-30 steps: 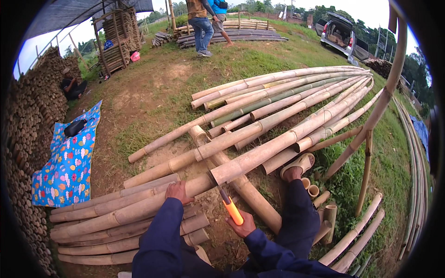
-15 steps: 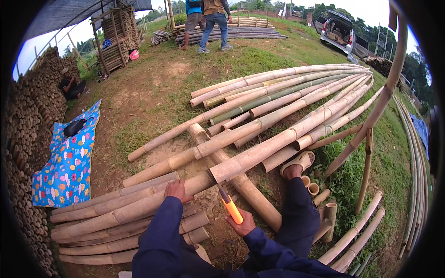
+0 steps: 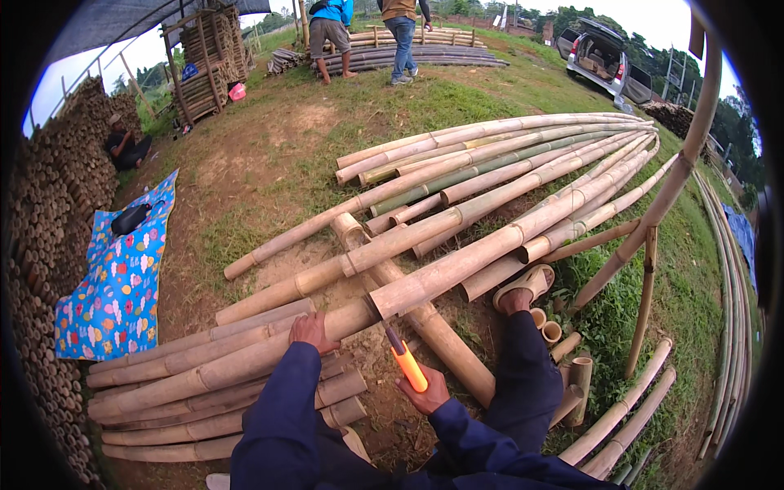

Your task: The person uses a hand saw to cut a bamboo pole into shorter sections. The cut pieces are stacked on the ground next to other bamboo poles.

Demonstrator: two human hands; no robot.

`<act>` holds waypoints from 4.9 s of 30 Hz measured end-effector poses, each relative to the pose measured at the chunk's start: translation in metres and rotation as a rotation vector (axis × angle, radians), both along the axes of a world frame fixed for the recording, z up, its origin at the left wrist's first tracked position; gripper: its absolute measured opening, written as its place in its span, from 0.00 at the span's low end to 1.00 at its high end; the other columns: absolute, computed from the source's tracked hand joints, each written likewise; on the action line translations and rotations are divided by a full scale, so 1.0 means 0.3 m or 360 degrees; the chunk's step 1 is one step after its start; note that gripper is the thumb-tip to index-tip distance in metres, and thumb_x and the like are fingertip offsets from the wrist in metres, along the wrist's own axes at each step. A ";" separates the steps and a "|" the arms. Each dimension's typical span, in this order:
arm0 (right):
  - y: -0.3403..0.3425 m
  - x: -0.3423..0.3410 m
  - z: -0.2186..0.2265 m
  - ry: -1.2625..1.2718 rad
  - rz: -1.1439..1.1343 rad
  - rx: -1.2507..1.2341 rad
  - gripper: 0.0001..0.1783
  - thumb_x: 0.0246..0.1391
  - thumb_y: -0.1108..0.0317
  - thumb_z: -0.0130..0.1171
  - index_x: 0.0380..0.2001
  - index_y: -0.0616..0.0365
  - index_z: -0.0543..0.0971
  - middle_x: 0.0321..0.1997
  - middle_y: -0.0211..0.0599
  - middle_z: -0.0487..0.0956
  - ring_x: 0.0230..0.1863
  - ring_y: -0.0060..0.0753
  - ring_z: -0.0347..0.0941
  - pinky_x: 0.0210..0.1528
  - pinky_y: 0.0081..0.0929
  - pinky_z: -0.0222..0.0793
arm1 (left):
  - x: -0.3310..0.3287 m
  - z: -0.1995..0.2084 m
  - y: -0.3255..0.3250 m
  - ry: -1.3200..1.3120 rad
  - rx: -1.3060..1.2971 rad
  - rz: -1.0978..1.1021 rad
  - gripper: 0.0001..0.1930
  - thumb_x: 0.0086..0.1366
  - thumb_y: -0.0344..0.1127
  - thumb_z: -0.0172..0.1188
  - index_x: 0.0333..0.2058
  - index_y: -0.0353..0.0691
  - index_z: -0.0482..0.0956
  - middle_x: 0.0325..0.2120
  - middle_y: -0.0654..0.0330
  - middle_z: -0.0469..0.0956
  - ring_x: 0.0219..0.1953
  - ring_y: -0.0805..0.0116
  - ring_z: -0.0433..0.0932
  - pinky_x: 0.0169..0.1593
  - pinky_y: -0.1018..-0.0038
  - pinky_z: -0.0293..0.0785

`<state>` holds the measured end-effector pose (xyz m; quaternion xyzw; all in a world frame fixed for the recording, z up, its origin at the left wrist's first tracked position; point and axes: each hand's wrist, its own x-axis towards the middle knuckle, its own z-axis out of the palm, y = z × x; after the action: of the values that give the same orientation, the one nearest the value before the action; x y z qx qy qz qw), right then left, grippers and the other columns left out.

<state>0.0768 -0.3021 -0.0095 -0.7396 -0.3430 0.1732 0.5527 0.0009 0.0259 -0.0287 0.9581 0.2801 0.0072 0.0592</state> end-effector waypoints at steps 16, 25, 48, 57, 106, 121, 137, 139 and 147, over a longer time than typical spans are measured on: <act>-0.006 0.005 0.000 -0.0018 -0.0029 0.0027 0.17 0.57 0.62 0.73 0.44 0.61 0.82 0.28 0.45 0.82 0.30 0.45 0.82 0.38 0.39 0.77 | 0.013 0.010 -0.008 0.0041 -0.0023 0.0004 0.44 0.42 0.58 0.81 0.53 0.36 0.75 0.49 0.43 0.82 0.54 0.43 0.80 0.65 0.56 0.71; -0.009 -0.006 0.010 0.0014 -0.0046 0.0038 0.17 0.56 0.62 0.74 0.42 0.62 0.82 0.28 0.44 0.82 0.30 0.43 0.82 0.38 0.37 0.77 | 0.010 0.012 -0.010 0.0029 -0.0026 0.0012 0.44 0.43 0.57 0.81 0.53 0.37 0.75 0.49 0.44 0.82 0.55 0.45 0.80 0.65 0.56 0.71; -0.017 -0.004 0.012 -0.0034 -0.0075 0.0057 0.18 0.56 0.62 0.73 0.44 0.60 0.82 0.29 0.45 0.82 0.31 0.44 0.83 0.39 0.38 0.77 | 0.009 -0.004 -0.002 0.0034 -0.0008 -0.0001 0.45 0.43 0.60 0.81 0.54 0.37 0.75 0.51 0.44 0.81 0.55 0.44 0.80 0.67 0.54 0.70; -0.015 0.004 0.011 -0.0079 -0.0064 0.0057 0.17 0.57 0.62 0.73 0.44 0.61 0.81 0.30 0.45 0.82 0.31 0.46 0.82 0.39 0.38 0.77 | 0.014 0.023 -0.015 0.0047 -0.0037 0.0027 0.44 0.44 0.59 0.80 0.54 0.37 0.75 0.52 0.45 0.81 0.55 0.45 0.80 0.66 0.56 0.71; -0.004 -0.023 0.021 -0.0058 -0.0067 -0.0075 0.15 0.62 0.60 0.70 0.34 0.63 0.80 0.23 0.49 0.77 0.24 0.51 0.77 0.31 0.43 0.71 | 0.005 0.037 0.008 0.0070 -0.0073 -0.0003 0.43 0.45 0.57 0.78 0.54 0.36 0.75 0.50 0.41 0.81 0.54 0.42 0.80 0.65 0.55 0.73; 0.000 -0.008 0.006 0.0156 -0.0061 -0.0022 0.15 0.62 0.66 0.69 0.28 0.65 0.77 0.18 0.41 0.70 0.20 0.30 0.61 0.26 0.37 0.63 | 0.037 0.018 -0.009 0.0080 -0.0034 -0.0009 0.42 0.44 0.55 0.80 0.54 0.37 0.75 0.47 0.44 0.83 0.52 0.44 0.82 0.60 0.56 0.76; -0.039 -0.015 0.000 0.0241 -0.0050 0.0007 0.15 0.63 0.67 0.69 0.28 0.65 0.76 0.17 0.35 0.70 0.20 0.25 0.61 0.25 0.34 0.62 | 0.021 0.027 -0.016 0.0074 -0.0024 -0.0016 0.43 0.43 0.55 0.81 0.54 0.36 0.75 0.46 0.44 0.83 0.51 0.44 0.82 0.59 0.56 0.77; -0.239 -0.124 0.064 0.0290 -0.0026 -0.0198 0.09 0.62 0.70 0.69 0.34 0.65 0.81 0.20 0.38 0.77 0.21 0.27 0.71 0.27 0.33 0.68 | -0.002 0.019 0.014 0.0101 -0.0044 0.0010 0.42 0.43 0.54 0.81 0.54 0.37 0.75 0.45 0.44 0.83 0.50 0.44 0.83 0.59 0.56 0.77; -0.075 0.016 0.032 0.0283 -0.0051 -0.0179 0.08 0.61 0.70 0.69 0.33 0.65 0.81 0.18 0.37 0.74 0.21 0.27 0.70 0.28 0.33 0.68 | 0.053 -0.004 0.005 -0.0012 0.0013 -0.0060 0.43 0.42 0.56 0.81 0.53 0.36 0.75 0.45 0.43 0.84 0.49 0.43 0.83 0.57 0.56 0.78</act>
<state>0.0815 -0.3247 -0.0001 -0.7566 -0.2704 0.2481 0.5412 0.0168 0.0275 -0.0299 0.9634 0.2617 0.0107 0.0562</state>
